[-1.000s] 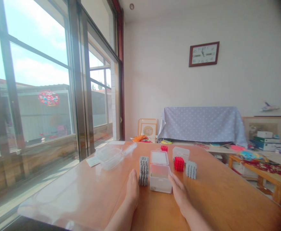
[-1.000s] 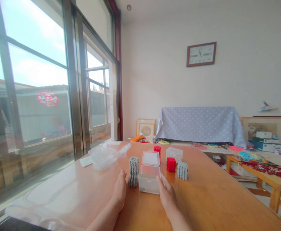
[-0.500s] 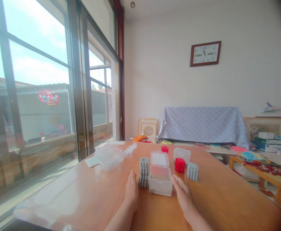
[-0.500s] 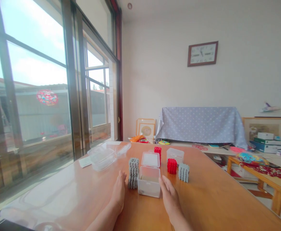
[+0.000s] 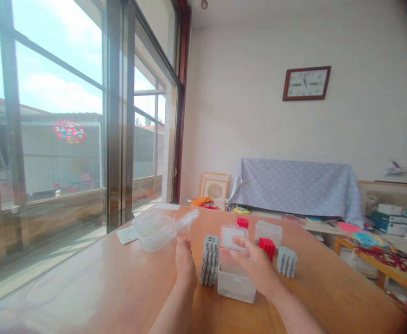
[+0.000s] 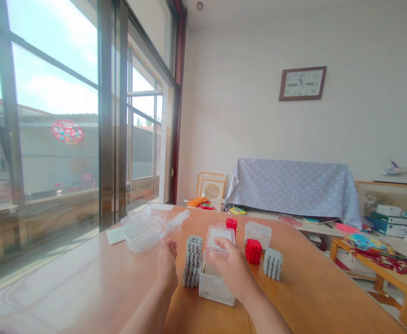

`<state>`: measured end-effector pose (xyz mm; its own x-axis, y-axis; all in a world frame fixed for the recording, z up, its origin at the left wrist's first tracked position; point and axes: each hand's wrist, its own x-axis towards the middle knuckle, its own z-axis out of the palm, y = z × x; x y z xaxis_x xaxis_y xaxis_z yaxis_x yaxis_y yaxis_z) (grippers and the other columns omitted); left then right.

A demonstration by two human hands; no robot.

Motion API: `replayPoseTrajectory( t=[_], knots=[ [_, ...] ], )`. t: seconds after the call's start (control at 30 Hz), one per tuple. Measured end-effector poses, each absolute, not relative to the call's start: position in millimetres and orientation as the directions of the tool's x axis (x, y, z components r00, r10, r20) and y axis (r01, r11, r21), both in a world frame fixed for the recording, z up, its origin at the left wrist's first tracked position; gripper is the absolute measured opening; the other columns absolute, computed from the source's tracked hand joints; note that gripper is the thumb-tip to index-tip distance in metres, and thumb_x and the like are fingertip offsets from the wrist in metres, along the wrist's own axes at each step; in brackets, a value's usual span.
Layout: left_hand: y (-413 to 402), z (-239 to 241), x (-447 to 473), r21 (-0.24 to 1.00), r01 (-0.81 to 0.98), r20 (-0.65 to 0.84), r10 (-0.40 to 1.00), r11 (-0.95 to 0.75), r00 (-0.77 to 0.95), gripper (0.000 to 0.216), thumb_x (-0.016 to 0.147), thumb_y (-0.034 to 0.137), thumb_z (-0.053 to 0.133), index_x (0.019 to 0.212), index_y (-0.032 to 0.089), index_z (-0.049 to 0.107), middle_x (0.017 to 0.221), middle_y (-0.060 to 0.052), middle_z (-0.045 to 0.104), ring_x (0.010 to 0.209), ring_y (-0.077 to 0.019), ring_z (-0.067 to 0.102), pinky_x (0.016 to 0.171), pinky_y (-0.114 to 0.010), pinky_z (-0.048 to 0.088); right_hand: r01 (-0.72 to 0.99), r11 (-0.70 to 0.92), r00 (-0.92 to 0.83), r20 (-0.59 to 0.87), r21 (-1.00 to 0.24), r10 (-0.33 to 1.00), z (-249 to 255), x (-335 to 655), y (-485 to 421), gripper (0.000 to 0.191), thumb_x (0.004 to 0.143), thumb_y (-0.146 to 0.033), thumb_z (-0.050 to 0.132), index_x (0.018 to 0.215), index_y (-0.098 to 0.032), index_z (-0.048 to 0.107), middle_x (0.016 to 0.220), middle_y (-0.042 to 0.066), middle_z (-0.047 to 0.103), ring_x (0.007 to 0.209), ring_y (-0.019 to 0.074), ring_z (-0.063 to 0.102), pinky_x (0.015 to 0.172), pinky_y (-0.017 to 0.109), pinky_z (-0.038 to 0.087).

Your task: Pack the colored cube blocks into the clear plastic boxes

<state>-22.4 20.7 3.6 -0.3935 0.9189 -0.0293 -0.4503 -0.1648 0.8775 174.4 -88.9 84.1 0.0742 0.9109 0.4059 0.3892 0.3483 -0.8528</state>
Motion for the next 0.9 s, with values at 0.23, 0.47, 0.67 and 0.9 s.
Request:
replayPoseTrajectory(
  t=[0.23, 0.47, 0.67, 0.9],
  knots=[
    [40, -13, -38, 0.912, -0.375, -0.023, 0.892, -0.167, -0.452, 0.064, 0.093, 0.068, 0.035, 0.120, 0.016, 0.061, 0.122, -0.015, 0.065, 0.117, -0.0277, 0.061, 0.102, -0.046, 0.045, 0.613, 0.404, -0.186, 0.373, -0.679, 0.909, 111, 164, -49, 0.055, 0.077, -0.033, 0.068, 0.131, -0.024, 0.061, 0.142, 0.009, 0.056, 0.134, 0.0280, 0.048, 0.110, 0.045, 0.038],
    [43, -14, -35, 0.940, -0.314, -0.020, 0.901, -0.131, -0.434, 0.068, 0.091, 0.071, 0.034, 0.118, 0.015, 0.060, 0.125, -0.016, 0.064, 0.115, -0.0266, 0.062, 0.101, -0.042, 0.044, 0.640, 0.462, -0.314, 0.340, -0.614, 0.887, 122, 158, -26, 0.059, 0.071, -0.028, 0.073, 0.128, -0.022, 0.062, 0.130, 0.009, 0.064, 0.120, 0.0257, 0.058, 0.105, 0.041, 0.043],
    [43, -15, -36, 0.955, -0.270, -0.010, 0.902, -0.119, -0.431, 0.070, 0.090, 0.074, 0.031, 0.117, 0.015, 0.059, 0.123, -0.016, 0.065, 0.113, -0.0264, 0.062, 0.100, -0.041, 0.044, 0.628, 0.503, -0.342, 0.369, -0.594, 0.864, 110, 158, -13, 0.055, 0.071, -0.026, 0.072, 0.125, -0.022, 0.063, 0.122, 0.008, 0.066, 0.114, 0.0250, 0.060, 0.102, 0.041, 0.045],
    [41, -13, -37, 0.967, -0.231, -0.005, 0.901, -0.106, -0.433, 0.068, 0.092, 0.072, 0.030, 0.116, 0.016, 0.059, 0.123, -0.016, 0.065, 0.114, -0.0259, 0.061, 0.099, -0.041, 0.045, 0.583, 0.469, -0.238, 0.413, -0.664, 0.879, 116, 172, -30, 0.054, 0.073, -0.026, 0.070, 0.125, -0.022, 0.061, 0.122, 0.008, 0.065, 0.114, 0.0236, 0.059, 0.102, 0.041, 0.045]
  ],
)
